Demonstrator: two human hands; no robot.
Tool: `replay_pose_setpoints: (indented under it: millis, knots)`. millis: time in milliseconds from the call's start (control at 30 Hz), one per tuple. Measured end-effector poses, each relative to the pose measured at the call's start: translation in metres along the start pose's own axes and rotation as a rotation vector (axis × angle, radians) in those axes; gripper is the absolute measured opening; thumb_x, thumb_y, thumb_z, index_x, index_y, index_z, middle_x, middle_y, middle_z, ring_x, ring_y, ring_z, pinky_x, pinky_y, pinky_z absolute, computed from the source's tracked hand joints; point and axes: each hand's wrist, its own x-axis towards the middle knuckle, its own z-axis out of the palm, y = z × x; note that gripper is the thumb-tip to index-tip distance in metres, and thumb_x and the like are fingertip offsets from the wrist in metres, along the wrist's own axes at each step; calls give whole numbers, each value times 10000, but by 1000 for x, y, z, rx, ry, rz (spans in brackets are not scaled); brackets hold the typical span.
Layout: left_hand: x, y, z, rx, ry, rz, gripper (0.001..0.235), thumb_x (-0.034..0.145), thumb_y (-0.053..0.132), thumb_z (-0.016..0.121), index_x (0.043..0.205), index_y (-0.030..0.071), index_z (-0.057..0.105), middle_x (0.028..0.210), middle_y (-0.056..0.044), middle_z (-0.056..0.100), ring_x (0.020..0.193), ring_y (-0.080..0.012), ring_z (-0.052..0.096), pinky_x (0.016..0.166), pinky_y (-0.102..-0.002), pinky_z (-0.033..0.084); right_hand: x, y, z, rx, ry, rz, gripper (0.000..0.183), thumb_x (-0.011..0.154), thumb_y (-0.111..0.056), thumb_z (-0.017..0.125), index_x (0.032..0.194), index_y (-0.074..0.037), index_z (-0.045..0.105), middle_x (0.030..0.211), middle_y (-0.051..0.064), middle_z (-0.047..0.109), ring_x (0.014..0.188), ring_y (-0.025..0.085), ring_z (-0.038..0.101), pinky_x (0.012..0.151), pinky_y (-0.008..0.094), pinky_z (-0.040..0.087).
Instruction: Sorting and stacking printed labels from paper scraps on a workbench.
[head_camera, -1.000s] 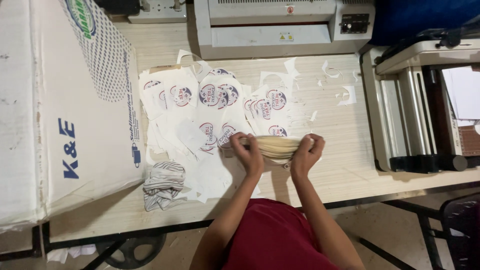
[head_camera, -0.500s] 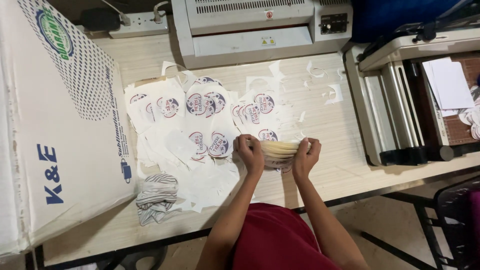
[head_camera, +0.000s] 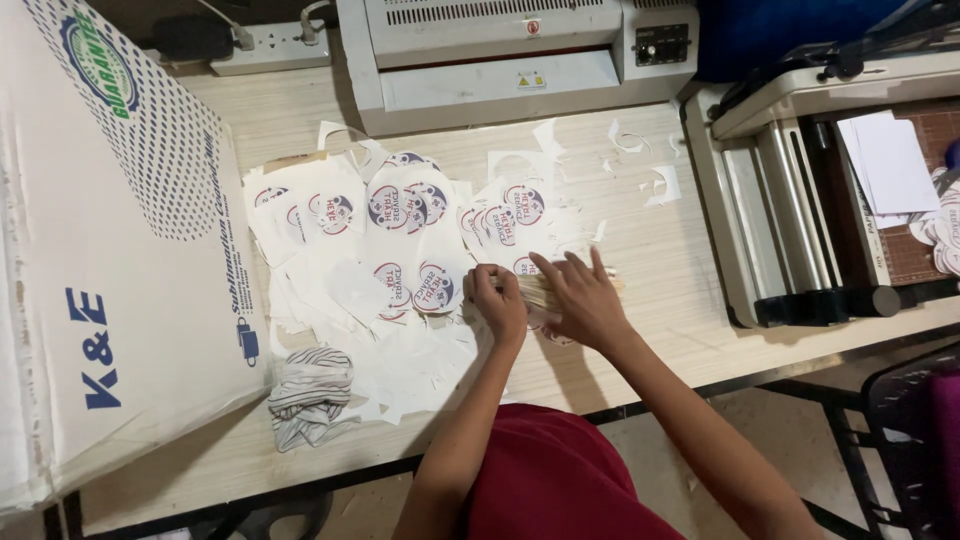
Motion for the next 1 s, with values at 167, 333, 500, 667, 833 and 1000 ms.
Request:
replay_pose_setpoints:
  millis: [167,333,500,667,833,1000]
  knots:
    - [-2,-13,-7,-191,-106,-133,191,1039,227,561,1050,42,519,1004,-87,543,955,-240,512,845,-413,481,4,31,29,59,-324,45,654,858,-288,783,1426,-124,505,1114,121,731,1014,297,713,934,494,563]
    - [23,18,-54,-291,-129,-58,588,1050,393,602,1428,-7,394,1394,-135,461,1350,-246,475,1173,-376,348,20,19,-12,432,-448,196,770,829,-316,789,1478,-95,437,1046,161,754,859,291,766,782,415,653]
    - [25,10,-74,-501,-437,-467,735,890,412,737,1444,-2,488,1319,-123,638,1216,-233,614,1028,-343,497,42,-43,-9,1061,-317,281,837,793,-300,776,1464,4,379,1211,242,681,971,330,767,778,390,648]
    - [48,46,-102,-590,-359,-577,607,868,295,762,1363,13,551,1234,-135,664,1053,-228,629,873,-373,522,37,-60,-5,1034,-196,90,970,881,-208,753,1590,41,140,1440,311,497,1229,403,591,983,452,513]
    - [40,47,-101,-326,-324,-350,524,886,231,779,1303,-7,571,1239,-139,700,1106,-209,673,971,-357,532,26,-62,-8,990,-268,159,980,893,-207,690,1622,5,71,1455,271,519,1233,394,577,1019,473,478]
    - [39,21,-99,-322,-289,-363,576,895,246,760,1359,-9,534,1270,-139,681,1166,-208,658,1008,-359,523,25,-67,-19,1002,-285,262,857,919,-337,626,1623,-86,207,1497,219,510,1277,354,611,1006,472,532]
